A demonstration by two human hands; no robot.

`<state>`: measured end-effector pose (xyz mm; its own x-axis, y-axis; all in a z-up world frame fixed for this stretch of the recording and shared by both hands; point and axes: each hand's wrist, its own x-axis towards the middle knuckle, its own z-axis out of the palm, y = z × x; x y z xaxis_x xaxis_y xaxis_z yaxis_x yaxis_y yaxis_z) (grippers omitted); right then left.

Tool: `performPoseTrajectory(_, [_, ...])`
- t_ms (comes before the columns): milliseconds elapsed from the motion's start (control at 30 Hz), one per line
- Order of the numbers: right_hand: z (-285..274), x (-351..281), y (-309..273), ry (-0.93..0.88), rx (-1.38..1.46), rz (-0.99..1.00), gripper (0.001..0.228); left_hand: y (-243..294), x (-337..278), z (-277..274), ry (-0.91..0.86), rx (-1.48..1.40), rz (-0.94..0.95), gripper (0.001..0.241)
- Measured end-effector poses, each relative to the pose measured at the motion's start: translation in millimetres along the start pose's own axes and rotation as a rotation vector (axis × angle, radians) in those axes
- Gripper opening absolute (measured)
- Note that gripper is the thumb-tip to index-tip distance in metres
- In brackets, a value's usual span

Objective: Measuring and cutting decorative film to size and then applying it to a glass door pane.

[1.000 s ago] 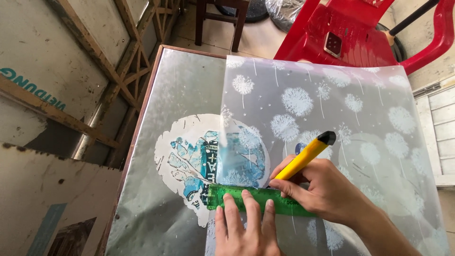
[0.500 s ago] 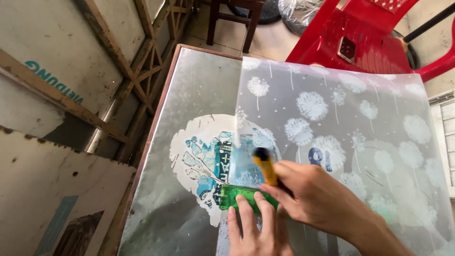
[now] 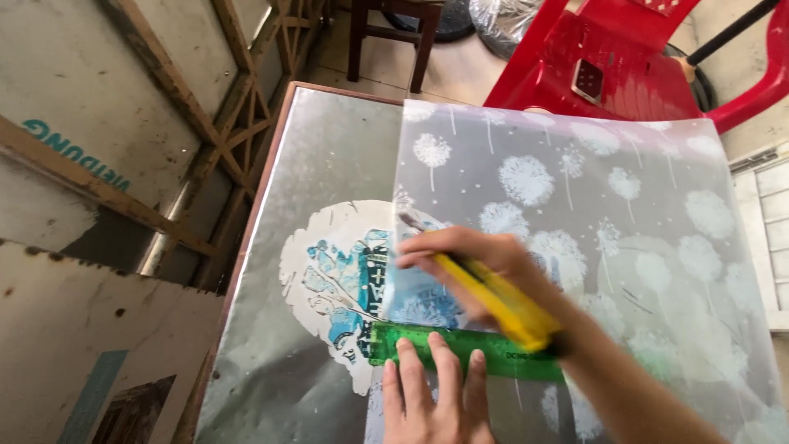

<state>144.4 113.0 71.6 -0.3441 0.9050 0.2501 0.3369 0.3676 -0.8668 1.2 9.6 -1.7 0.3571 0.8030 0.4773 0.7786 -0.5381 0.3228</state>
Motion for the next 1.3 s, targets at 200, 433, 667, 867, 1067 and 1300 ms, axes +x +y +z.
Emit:
performPoseTrajectory(200, [37,30,29,-0.114,-0.479,-0.255,0.011,-8,-22,19,0.024,0.065,0.092,0.032])
performPoseTrajectory(433, [21,37,19,-0.158,-0.397,-0.149,0.024,-6,-15,6,-0.075,-0.02,0.08,0.039])
performPoseTrajectory(667, [3,18,-2,0.004,-0.275,-0.062,0.015,1,3,-14,-0.09,-0.044,-0.001,0.033])
performPoseTrajectory(867, [3,12,-21,0.119,-0.217,0.017,0.017,2,5,-16,-0.105,-0.074,0.011,0.036])
performPoseTrajectory(1067, [-14,-33,-42,0.413,-0.318,0.121,0.03,7,17,-16,0.058,0.007,0.026,0.025])
performPoseTrajectory(1300, [-24,-86,-18,0.329,-0.183,0.67,0.015,27,9,-6,0.071,0.062,0.017,0.024])
